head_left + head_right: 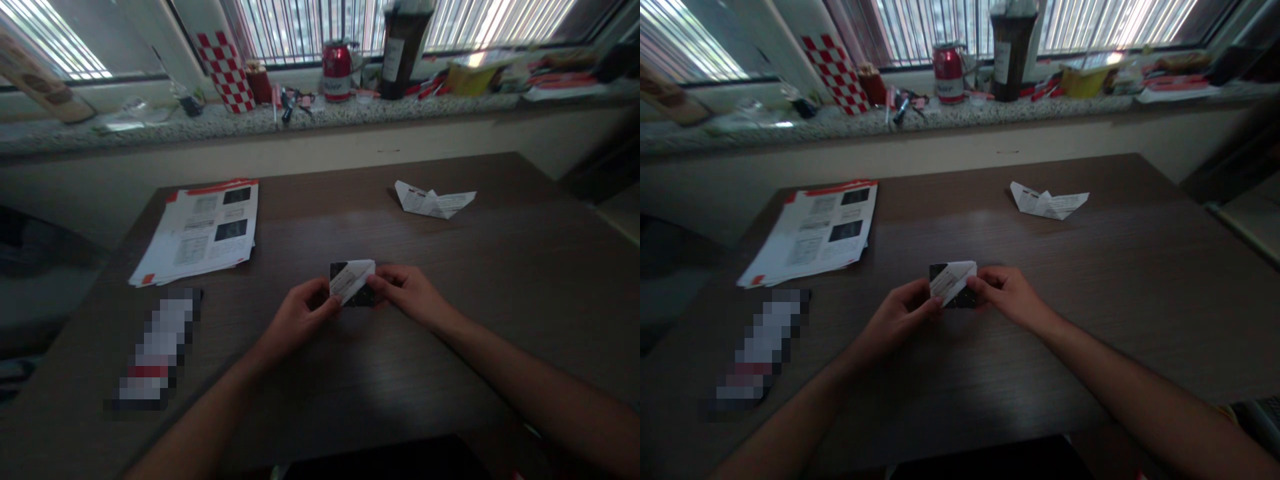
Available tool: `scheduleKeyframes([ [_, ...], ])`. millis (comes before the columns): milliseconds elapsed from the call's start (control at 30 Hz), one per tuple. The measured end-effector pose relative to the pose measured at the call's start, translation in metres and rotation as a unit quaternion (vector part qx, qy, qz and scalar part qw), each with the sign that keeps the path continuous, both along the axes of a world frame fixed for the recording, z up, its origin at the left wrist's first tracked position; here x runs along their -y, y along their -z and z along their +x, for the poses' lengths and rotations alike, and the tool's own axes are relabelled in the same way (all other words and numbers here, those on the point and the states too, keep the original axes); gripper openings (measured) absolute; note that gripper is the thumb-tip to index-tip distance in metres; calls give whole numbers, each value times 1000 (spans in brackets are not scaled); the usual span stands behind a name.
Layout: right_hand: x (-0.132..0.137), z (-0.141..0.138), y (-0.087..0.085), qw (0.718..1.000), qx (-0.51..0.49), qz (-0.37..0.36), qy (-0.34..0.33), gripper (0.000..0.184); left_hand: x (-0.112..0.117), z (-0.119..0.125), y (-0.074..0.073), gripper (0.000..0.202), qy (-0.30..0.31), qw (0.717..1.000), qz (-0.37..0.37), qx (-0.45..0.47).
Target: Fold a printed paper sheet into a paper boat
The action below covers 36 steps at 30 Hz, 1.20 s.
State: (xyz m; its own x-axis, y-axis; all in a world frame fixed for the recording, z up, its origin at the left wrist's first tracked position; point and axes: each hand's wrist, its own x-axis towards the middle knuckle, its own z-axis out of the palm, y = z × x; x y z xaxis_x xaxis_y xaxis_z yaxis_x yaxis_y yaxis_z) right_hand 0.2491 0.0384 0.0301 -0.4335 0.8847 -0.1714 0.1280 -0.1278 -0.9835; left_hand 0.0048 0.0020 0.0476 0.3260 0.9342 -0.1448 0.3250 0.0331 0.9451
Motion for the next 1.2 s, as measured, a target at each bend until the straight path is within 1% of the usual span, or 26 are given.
scheduleKeyframes([
  [133, 0, 1, -3, 1000, 9, 18, -16, 42, 0, 1, 1, 26, 15, 1000, 5, 2],
  [200, 2, 1, -3, 999, 11, 18, -29, 42, 1, 1, 0, 28, 4, 1000, 11, -3],
  [300, 5, 0, -2, 997, 17, 20, -67, 40, 1, 1, -1, 33, -7, 1000, 14, -10],
  [400, 9, -1, -2, 993, 52, 43, -93, 35, 1, 3, -1, 30, 16, 999, 9, -28],
  [467, 10, -2, -3, 991, 77, 60, -91, 32, 1, 4, 1, 26, 26, 999, 9, -43],
  [533, 10, -4, -4, 991, 82, 59, -83, 32, 1, 5, 3, 23, 20, 999, 14, -49],
  [633, 9, -5, -4, 995, 55, 46, -70, 32, 1, 4, 6, 20, -5, 999, 23, -46],
  [733, 9, -6, -2, 997, 37, 42, -59, 30, 1, 4, 7, 20, -5, 999, 26, -28],
  [833, 10, -5, 0, 996, 44, 46, -58, 28, 2, 5, 5, 21, 2, 1000, 16, -7],
  [1000, 11, -4, 2, 994, 43, 56, -85, 26, 4, 9, -2, 21, -17, 999, 15, 23],
  [1200, 14, -7, 1, 993, 40, 63, -90, 25, 3, 11, 0, 23, -18, 1000, 13, 9],
])
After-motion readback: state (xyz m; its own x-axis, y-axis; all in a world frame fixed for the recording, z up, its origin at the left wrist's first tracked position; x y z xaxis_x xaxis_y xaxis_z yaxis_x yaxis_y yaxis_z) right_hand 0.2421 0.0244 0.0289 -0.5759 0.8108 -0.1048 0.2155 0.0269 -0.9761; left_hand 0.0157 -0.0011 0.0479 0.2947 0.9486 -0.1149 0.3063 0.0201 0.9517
